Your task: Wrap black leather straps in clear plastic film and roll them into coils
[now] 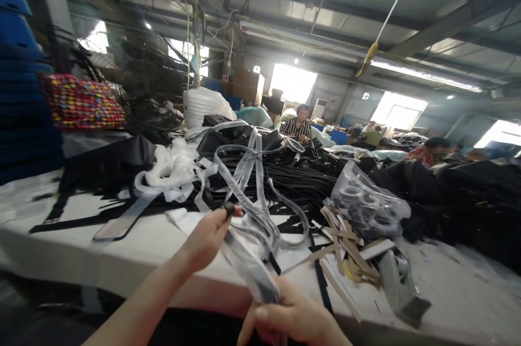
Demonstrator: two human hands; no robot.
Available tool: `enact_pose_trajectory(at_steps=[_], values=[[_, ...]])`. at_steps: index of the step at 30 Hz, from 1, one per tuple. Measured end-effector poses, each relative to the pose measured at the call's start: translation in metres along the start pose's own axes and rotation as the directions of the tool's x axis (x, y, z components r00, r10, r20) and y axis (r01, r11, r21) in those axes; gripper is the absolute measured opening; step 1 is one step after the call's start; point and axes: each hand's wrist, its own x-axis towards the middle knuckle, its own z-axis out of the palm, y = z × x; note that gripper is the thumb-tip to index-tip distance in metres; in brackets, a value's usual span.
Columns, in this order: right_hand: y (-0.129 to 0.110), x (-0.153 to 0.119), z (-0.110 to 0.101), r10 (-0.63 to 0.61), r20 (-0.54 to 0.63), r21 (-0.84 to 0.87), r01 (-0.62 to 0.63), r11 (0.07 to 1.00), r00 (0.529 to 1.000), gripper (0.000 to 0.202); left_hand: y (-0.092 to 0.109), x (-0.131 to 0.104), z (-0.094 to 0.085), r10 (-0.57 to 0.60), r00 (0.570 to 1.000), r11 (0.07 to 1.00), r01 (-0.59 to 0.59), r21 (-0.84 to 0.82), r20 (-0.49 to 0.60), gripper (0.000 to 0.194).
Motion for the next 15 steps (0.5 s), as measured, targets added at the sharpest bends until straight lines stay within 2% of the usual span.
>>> enact_pose_trajectory(at_steps=[1,2,4,6,8,9,10,12,13,14,15], values=[[-0.002,0.002,-0.009,-0.042,-0.133,0.079,0.052,0.996,0.99,0.054,-0.003,-0.012,0.008,0.024,0.992,0.979,-0.048,0.196,0.121,0.021],[-0.002,0.006,-0.019,-0.054,-0.286,0.154,0.101,0.983,0.957,0.054,-0.006,-0.025,0.015,0.031,0.97,0.945,-0.107,0.308,0.241,0.024],[0.001,0.013,-0.044,0.032,-0.517,0.243,0.111,0.964,0.855,0.055,-0.006,-0.048,0.027,0.026,0.912,0.926,-0.177,0.334,0.41,0.031],[0.006,0.02,-0.065,0.164,-0.59,0.242,-0.02,0.97,0.79,0.054,-0.001,-0.063,0.033,-0.012,0.889,0.959,-0.118,0.256,0.458,0.04],[0.009,0.023,-0.075,0.191,-0.629,0.116,-0.153,0.981,0.753,0.044,0.004,-0.068,0.035,-0.093,0.905,0.99,0.038,0.139,0.416,0.048],[0.008,0.024,-0.075,0.139,-0.644,0.012,-0.172,0.985,0.752,0.035,0.007,-0.068,0.035,-0.151,0.906,0.989,0.141,0.054,0.396,0.051],[0.007,0.024,-0.071,0.064,-0.632,-0.091,-0.156,0.984,0.772,0.032,0.01,-0.068,0.035,-0.211,0.894,0.968,0.248,-0.044,0.394,0.053],[0.003,0.025,-0.052,-0.064,-0.511,-0.209,-0.052,0.976,0.857,0.05,0.017,-0.065,0.035,-0.292,0.844,0.873,0.427,-0.237,0.45,0.055],[0.003,0.026,-0.038,-0.084,-0.42,-0.202,-0.003,0.979,0.904,0.054,0.022,-0.063,0.035,-0.303,0.82,0.813,0.488,-0.317,0.486,0.054],[0.005,0.028,-0.022,-0.068,-0.328,-0.155,0.018,0.988,0.942,0.05,0.026,-0.061,0.034,-0.302,0.808,0.754,0.527,-0.392,0.506,0.052],[0.008,0.031,-0.005,-0.029,-0.25,-0.094,0.006,0.996,0.968,0.042,0.031,-0.057,0.033,-0.298,0.816,0.702,0.539,-0.465,0.495,0.05]])
